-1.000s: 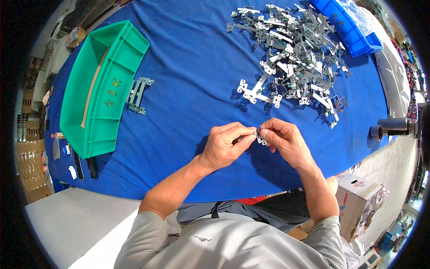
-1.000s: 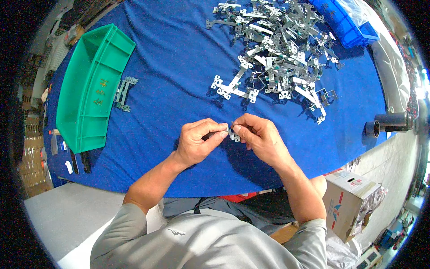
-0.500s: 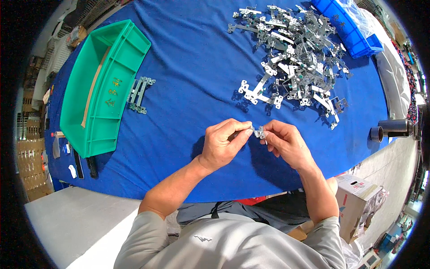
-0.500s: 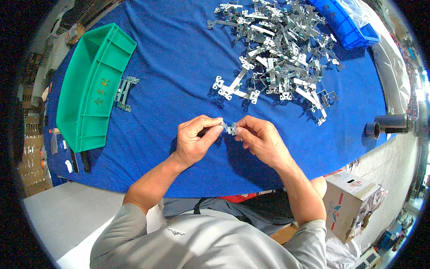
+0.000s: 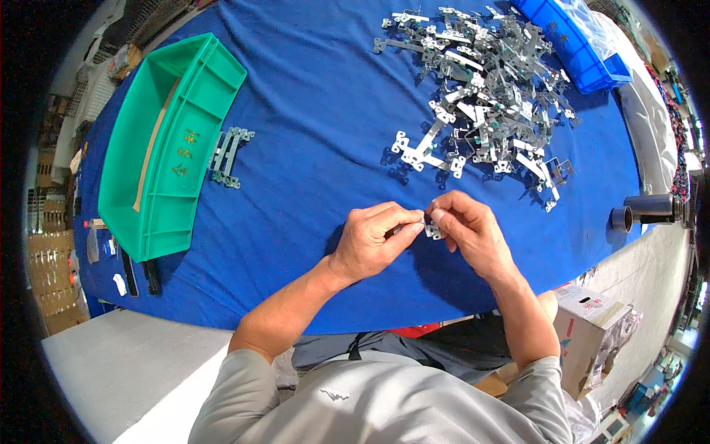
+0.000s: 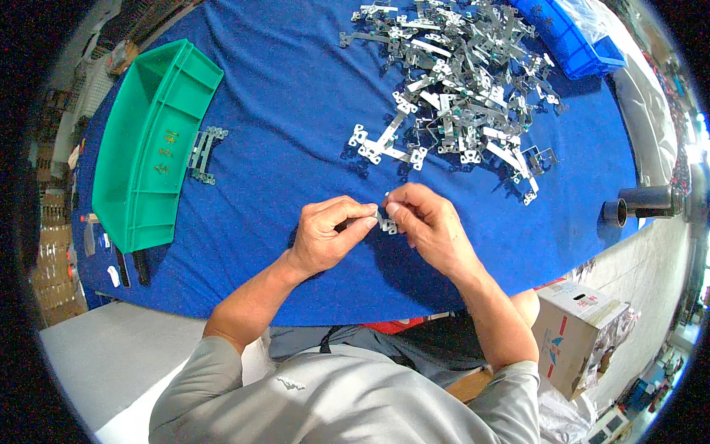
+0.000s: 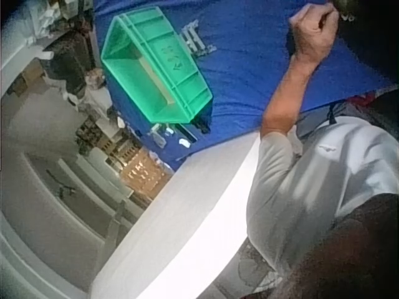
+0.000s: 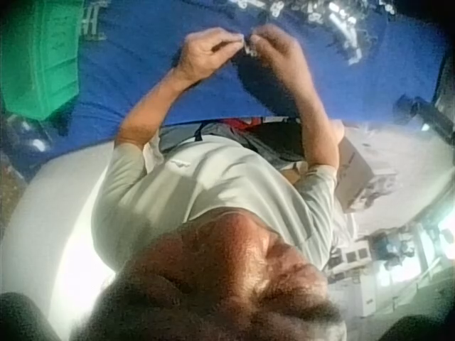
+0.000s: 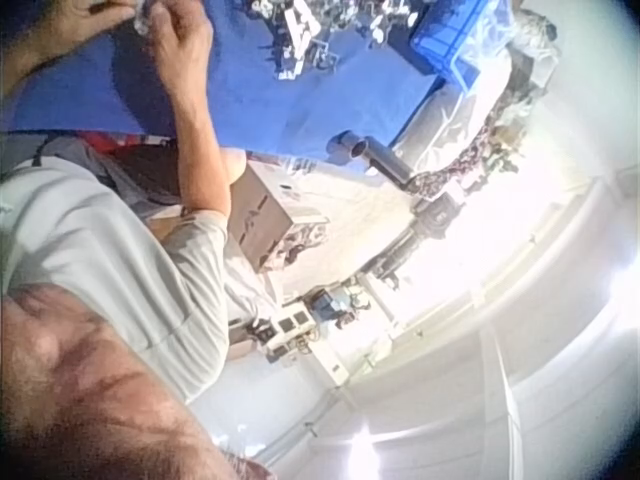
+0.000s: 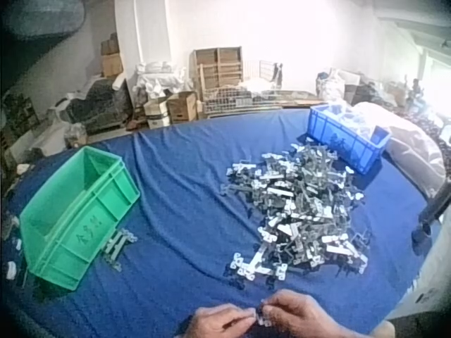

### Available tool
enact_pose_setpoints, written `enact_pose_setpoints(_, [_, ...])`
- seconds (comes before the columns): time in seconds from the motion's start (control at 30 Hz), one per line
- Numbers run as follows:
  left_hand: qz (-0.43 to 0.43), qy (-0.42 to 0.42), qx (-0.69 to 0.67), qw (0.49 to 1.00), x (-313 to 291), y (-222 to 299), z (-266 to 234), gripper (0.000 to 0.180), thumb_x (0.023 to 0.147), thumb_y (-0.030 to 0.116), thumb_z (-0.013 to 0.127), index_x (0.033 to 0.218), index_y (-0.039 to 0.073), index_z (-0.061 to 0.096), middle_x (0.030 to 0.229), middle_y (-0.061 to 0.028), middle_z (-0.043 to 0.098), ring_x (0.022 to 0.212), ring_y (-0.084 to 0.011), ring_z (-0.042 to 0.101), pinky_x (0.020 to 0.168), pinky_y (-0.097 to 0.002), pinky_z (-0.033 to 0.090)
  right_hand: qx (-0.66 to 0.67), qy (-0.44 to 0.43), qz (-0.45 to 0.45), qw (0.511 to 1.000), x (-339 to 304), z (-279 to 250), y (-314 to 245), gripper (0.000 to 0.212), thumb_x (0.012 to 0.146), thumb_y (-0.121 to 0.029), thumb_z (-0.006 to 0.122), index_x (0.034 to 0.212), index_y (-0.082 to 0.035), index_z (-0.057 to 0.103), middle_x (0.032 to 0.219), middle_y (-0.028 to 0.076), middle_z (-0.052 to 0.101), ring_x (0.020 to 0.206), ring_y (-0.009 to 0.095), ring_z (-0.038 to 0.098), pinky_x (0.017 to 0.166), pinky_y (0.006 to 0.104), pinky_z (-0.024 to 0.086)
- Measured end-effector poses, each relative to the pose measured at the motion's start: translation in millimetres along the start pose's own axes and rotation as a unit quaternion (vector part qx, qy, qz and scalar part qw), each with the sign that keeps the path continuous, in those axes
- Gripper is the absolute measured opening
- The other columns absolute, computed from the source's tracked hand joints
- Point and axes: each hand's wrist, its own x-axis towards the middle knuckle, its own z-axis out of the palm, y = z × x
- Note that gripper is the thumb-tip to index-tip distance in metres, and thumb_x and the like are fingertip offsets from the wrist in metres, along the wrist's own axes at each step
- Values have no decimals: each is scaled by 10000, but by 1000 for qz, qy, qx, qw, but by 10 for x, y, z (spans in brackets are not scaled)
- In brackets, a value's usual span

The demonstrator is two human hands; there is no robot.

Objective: The person picks up a metal bracket and a small metal component, fits the component into the bracket by hand, and then places the assembled unit into a green bin.

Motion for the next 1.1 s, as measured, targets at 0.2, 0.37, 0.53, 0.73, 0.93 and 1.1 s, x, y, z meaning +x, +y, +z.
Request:
enact_pose_setpoints(0.2, [14, 51, 18, 998, -5, 4, -16, 127, 861, 4, 736, 985, -12, 722, 810, -90, 703, 637, -105, 629, 552, -248, 479, 31, 36, 37, 998, -12, -67, -120, 186, 1011, -212, 591, 1011, -33, 643, 790, -8, 619, 643, 47, 527, 515, 208, 407])
enact_pose_setpoints(0.37, [-16, 81, 4, 997, 6, 24, -27, 149, 874, -1, 724, 1022, -17, 727, 816, -76, 703, 656, -85, 621, 558, -238, 471, -15, -37, 65, 997, -24, -12, -105, 176, 994, -203, 597, 1017, -37, 649, 820, -5, 656, 662, 47, 550, 509, 213, 421])
enact_pose_setpoints(0.53, [-24, 63, 1, 998, 1, 11, -31, 151, 876, -2, 722, 1026, -23, 724, 810, -73, 697, 650, -83, 616, 560, -241, 474, -42, -26, 41, 998, -13, -1, -53, 152, 991, -161, 593, 1017, -22, 648, 821, 10, 665, 656, 61, 568, 528, 225, 447])
enact_pose_setpoints(0.73, [-28, 69, -2, 997, -19, -26, -25, 143, 885, 2, 718, 1025, -30, 721, 819, -69, 700, 650, -80, 611, 567, -238, 479, -73, -13, 25, 997, -13, -10, -87, 147, 993, -140, 588, 1021, -9, 649, 816, 19, 668, 646, 66, 566, 520, 231, 447])
enact_pose_setpoints(0.93, [-18, 57, -9, 998, -9, -1, -27, 125, 881, 6, 725, 1003, -26, 718, 821, -73, 701, 655, -78, 611, 564, -237, 474, -63, -19, 27, 997, -16, -23, -79, 154, 992, -149, 594, 1013, -10, 658, 796, 11, 652, 642, 66, 564, 517, 234, 441])
enact_pose_setpoints(1.1, [2, 60, -8, 998, -10, -20, -16, 113, 879, 13, 731, 988, -15, 718, 805, -78, 698, 643, -75, 603, 557, -237, 467, -64, -12, 31, 997, -19, -16, -80, 142, 995, -137, 587, 1020, -14, 654, 785, 15, 637, 682, 79, 602, 559, 244, 491])
